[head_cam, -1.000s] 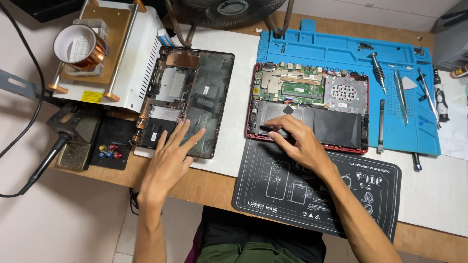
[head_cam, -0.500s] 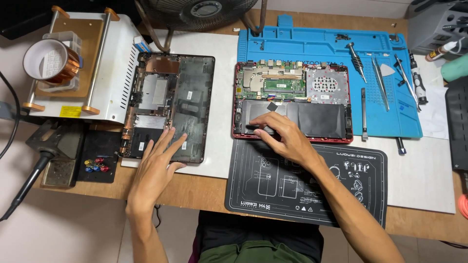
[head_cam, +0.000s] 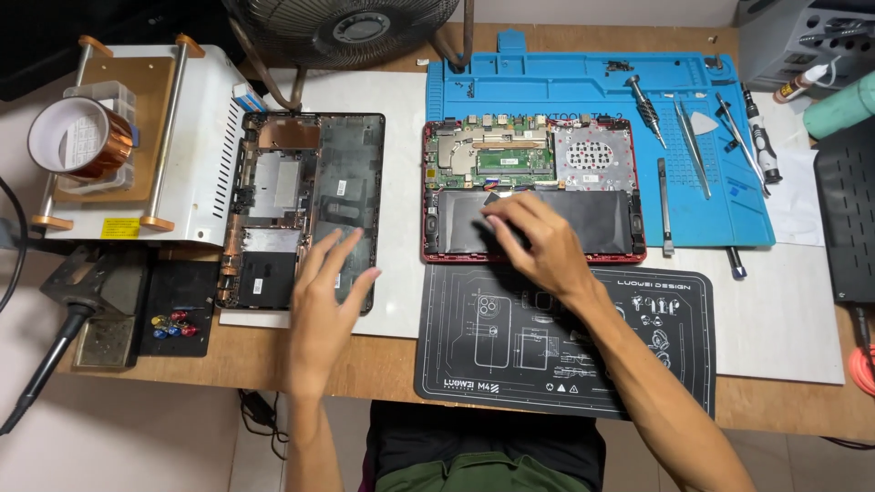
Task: The person is opening the bottom chassis of a laptop by prying it open and removing internal components.
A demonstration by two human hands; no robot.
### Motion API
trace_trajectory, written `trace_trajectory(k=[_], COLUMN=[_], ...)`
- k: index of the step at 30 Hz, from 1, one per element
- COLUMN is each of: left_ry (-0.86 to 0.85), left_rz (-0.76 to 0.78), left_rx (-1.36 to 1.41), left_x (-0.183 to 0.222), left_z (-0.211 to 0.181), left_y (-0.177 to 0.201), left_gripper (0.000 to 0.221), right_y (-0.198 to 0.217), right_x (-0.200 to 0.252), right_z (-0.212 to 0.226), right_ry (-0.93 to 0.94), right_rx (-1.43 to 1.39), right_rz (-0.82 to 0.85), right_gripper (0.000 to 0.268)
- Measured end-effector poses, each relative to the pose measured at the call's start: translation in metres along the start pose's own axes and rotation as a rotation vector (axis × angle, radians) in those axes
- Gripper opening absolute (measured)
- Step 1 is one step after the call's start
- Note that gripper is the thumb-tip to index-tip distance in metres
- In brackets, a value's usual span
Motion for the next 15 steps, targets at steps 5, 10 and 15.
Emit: trace_trajectory(k=[5,10,15], left_ry=[0.048,0.128,0.245], left_rz=[0.062,0.058,0.072], left_rx=[0.354,0.377,0.527], left_x=[-0.016,-0.032,-0.041], left_z=[-0.040,-0.039,-0.046], left_y=[-0.045,-0.081,-0.088], left_gripper=[0.044,0.049,0.054], right_y=[0.042,0.081,0.091], right_x=[-0.006,-0.007,0.001], right_z=[-0.035,-0.043,-0.063], right_ry=[-0.026,-0.186,-0.358], right_rx=[0.244,0.371,0.328], right_rz=[-0.221,-0.324,-0.345], right_gripper=[0.011,0.015,0.024])
Point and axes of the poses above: each hand's wrist, its own x-axis away from the middle knuckle, its own y-axis out of the back of the hand, z = x × y, the point moved 5 cm from there along -x, towards the middle knuckle
